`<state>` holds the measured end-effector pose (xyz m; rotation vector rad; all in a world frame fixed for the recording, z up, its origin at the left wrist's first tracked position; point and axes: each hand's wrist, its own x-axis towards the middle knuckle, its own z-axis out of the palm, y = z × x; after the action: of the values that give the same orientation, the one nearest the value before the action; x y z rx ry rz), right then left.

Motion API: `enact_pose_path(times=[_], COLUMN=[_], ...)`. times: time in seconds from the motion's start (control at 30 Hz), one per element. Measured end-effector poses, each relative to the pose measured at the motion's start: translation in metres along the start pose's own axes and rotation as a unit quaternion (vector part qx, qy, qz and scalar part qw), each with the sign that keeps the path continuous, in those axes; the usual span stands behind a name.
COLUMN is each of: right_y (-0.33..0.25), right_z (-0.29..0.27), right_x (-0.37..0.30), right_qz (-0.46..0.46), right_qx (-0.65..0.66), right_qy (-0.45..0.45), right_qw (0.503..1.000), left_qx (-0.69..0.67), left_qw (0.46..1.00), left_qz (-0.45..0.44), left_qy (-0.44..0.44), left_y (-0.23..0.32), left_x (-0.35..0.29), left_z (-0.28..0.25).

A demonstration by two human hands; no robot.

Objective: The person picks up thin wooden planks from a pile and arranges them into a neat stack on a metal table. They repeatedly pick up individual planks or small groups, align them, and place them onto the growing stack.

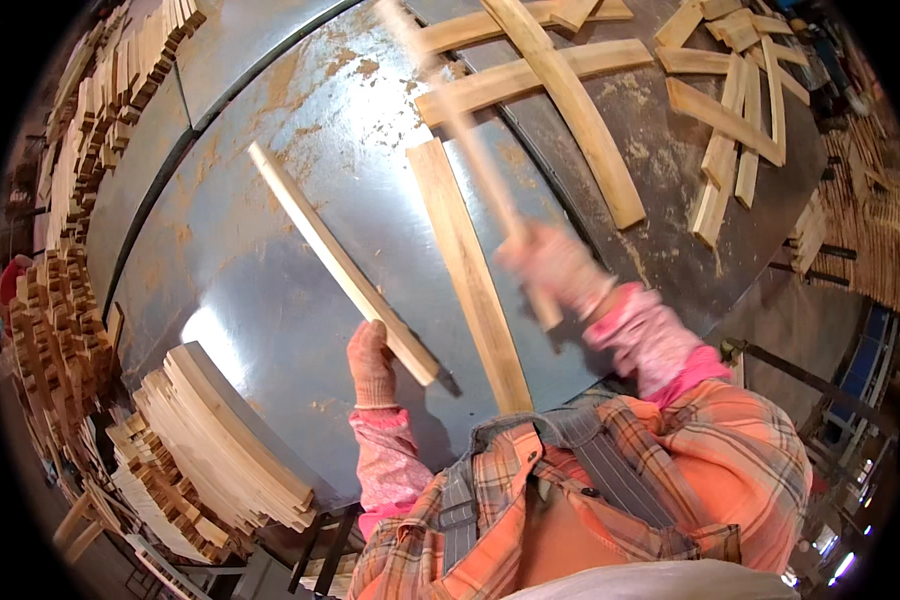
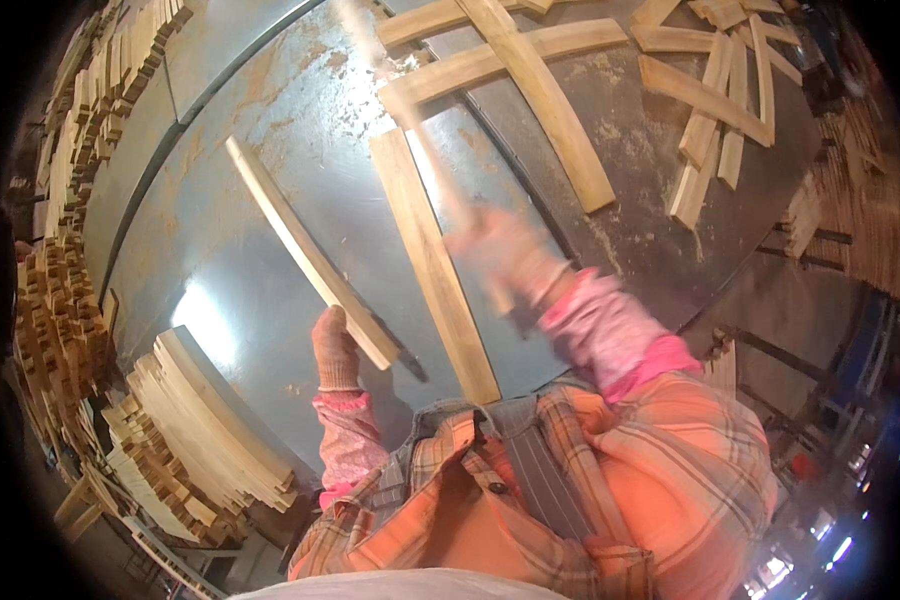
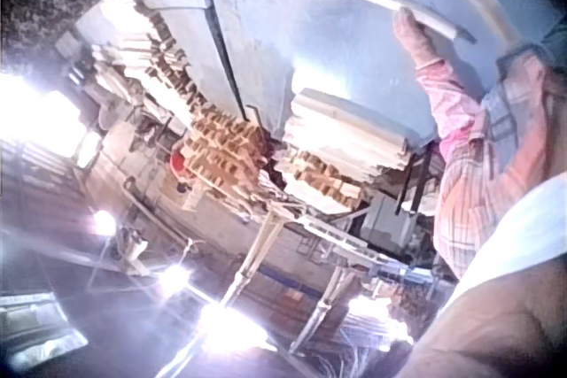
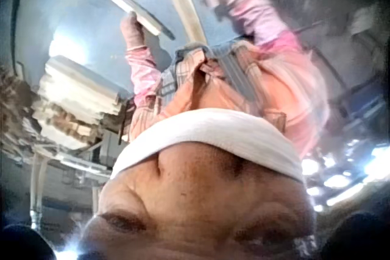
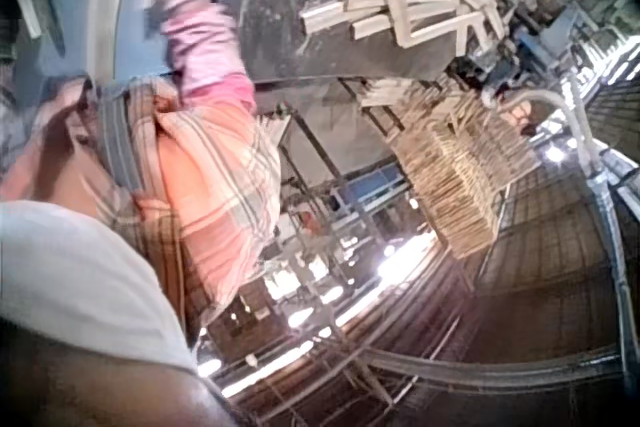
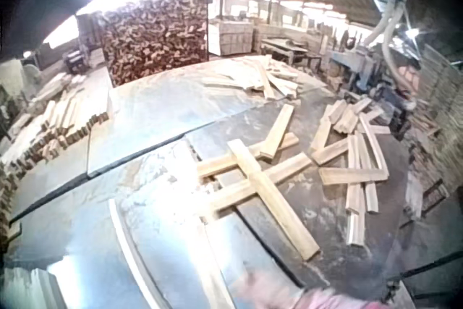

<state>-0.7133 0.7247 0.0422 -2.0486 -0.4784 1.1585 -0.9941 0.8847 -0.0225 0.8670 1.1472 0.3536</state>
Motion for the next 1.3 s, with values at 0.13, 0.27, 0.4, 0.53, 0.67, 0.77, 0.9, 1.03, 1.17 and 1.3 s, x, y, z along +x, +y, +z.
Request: enact_pose_path(times=[0.13, 0.27, 0.4, 0.53, 0.67, 0.77, 0.9, 1.03, 1.17, 1.3], right_y=[0.014, 0.004, 0.006, -0.001, -0.040, -0.036, -0.029, -0.106, -0.046, 0.010], right_z=[0.140, 0.154, 0.132, 0.169, 0.268, 0.371, 0.412, 0.297, 0.094, -0.086], right_x=[-0.033, -0.037, -0.025, -0.004, -0.017, -0.022, -0.034, -0.047, 0.025, 0.035], right_qz=[0.001, -0.058, -0.080, -0.022, -0.099, -0.452, -0.479, -0.186, -0.069, 0.078], right_qx=[-0.148, -0.268, -0.395, -0.384, -0.210, -0.420, -0.338, -0.213, -0.392, -0.381], right_qy=[-0.191, -0.291, 0.148, 0.083, -0.094, -0.153, -0.371, -0.192, 0.227, 0.351], right_qw=[0.970, 0.916, 0.903, 0.919, 0.968, 0.772, 0.720, 0.940, 0.889, 0.852], left_qx=[0.224, 0.476, 0.389, 0.465, 0.402, 0.478, 0.447, 0.634, 0.741, 0.678], left_qw=[0.974, 0.861, 0.900, 0.875, 0.896, 0.833, 0.787, 0.650, 0.575, 0.602], left_qz=[0.019, -0.019, -0.033, -0.053, 0.018, 0.144, 0.200, 0.019, -0.085, -0.007], left_qy=[0.012, 0.177, 0.195, 0.128, 0.187, 0.238, 0.375, 0.418, 0.336, 0.421], left_y=[0.008, 0.016, -0.008, -0.005, -0.012, -0.044, -0.041, 0.021, 0.026, 0.005], left_x=[-0.014, -0.008, -0.002, -0.037, -0.081, -0.088, -0.115, -0.143, -0.172, -0.151], left_z=[0.018, 0.023, -0.035, -0.081, -0.115, -0.159, -0.221, -0.331, -0.334, -0.299])
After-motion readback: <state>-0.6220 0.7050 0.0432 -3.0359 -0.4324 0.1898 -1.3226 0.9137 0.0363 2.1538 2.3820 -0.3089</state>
